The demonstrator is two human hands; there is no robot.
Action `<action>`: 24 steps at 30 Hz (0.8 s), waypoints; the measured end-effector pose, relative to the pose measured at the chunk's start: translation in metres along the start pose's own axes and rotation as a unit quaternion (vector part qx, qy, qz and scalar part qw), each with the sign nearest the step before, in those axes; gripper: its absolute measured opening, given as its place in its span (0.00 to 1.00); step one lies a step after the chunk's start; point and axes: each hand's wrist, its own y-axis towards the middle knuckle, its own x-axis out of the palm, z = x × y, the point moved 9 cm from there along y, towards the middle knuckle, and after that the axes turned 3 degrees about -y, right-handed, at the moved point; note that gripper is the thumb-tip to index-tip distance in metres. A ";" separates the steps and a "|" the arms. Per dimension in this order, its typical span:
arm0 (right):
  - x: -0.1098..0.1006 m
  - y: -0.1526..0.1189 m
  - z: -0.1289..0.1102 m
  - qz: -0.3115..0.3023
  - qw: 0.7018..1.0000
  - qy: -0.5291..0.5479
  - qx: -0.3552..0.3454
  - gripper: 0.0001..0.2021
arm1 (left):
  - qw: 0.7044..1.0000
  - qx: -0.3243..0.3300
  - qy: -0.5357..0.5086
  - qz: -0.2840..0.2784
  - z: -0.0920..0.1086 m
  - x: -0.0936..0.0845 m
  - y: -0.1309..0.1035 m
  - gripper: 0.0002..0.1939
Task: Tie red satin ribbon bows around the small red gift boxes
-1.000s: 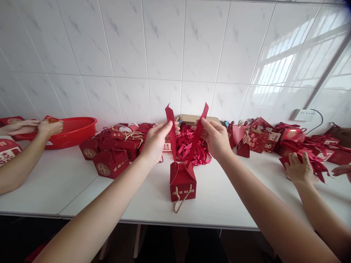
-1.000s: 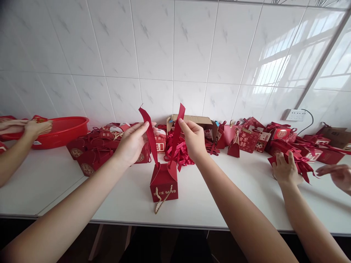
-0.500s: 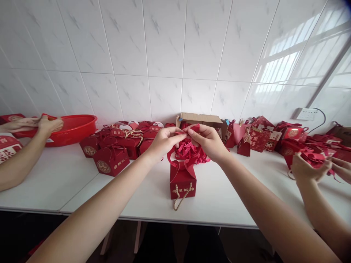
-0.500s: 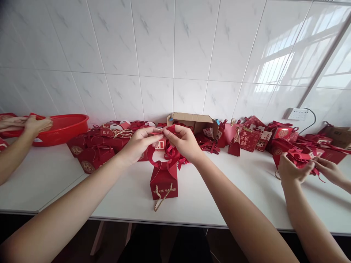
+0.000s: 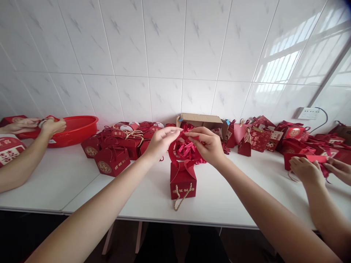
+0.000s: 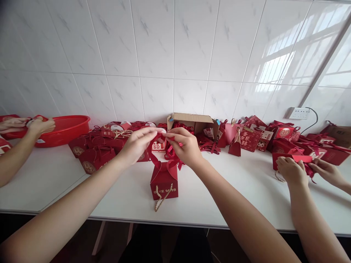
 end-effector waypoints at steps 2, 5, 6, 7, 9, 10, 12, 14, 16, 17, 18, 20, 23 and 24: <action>-0.014 -0.010 0.015 0.064 0.995 0.001 0.075 0.11 | 0.982 0.094 0.146 0.073 0.018 -0.016 -0.006 0.10; -0.039 -0.048 0.054 0.096 0.970 -0.034 0.222 0.13 | 0.919 0.168 0.325 0.143 0.031 -0.048 -0.023 0.08; -0.047 -0.065 0.068 0.082 0.958 -0.064 0.267 0.14 | 0.899 0.162 0.379 0.146 0.026 -0.062 -0.030 0.08; -0.054 -0.084 0.083 0.053 0.945 -0.104 0.305 0.16 | 0.878 0.141 0.437 0.137 0.016 -0.076 -0.036 0.09; -0.066 -0.122 0.108 -0.004 0.919 -0.159 0.361 0.16 | 0.844 0.083 0.522 0.094 -0.014 -0.105 -0.052 0.14; -0.069 -0.139 0.117 -0.028 0.911 -0.168 0.376 0.15 | 0.837 0.057 0.540 0.068 -0.032 -0.118 -0.061 0.15; -0.066 -0.165 0.128 -0.074 0.905 -0.163 0.386 0.13 | 0.835 0.020 0.549 0.019 -0.064 -0.131 -0.079 0.14; -0.056 -0.174 0.128 -0.102 0.906 -0.159 0.379 0.10 | 0.840 0.022 0.543 -0.011 -0.084 -0.125 -0.090 0.11; -0.046 -0.166 0.121 -0.092 0.912 -0.167 0.364 0.12 | 0.856 0.040 0.515 0.001 -0.088 -0.108 -0.092 0.09; -0.039 -0.159 0.115 -0.080 0.916 -0.160 0.359 0.15 | 0.876 0.037 0.481 0.019 -0.088 -0.099 -0.091 0.08; -0.031 -0.151 0.110 -0.073 0.921 -0.139 0.358 0.17 | 0.900 0.023 0.434 0.036 -0.088 -0.090 -0.088 0.08; -0.007 -0.135 0.101 -0.082 0.927 -0.071 0.360 0.18 | 0.943 -0.033 0.327 0.057 -0.094 -0.073 -0.082 0.10; 0.032 -0.122 0.091 -0.129 0.920 0.023 0.370 0.17 | 0.964 -0.089 0.246 0.047 -0.102 -0.048 -0.077 0.12; 0.043 -0.121 0.090 -0.141 0.915 0.043 0.375 0.17 | 0.965 -0.104 0.235 0.043 -0.105 -0.043 -0.077 0.13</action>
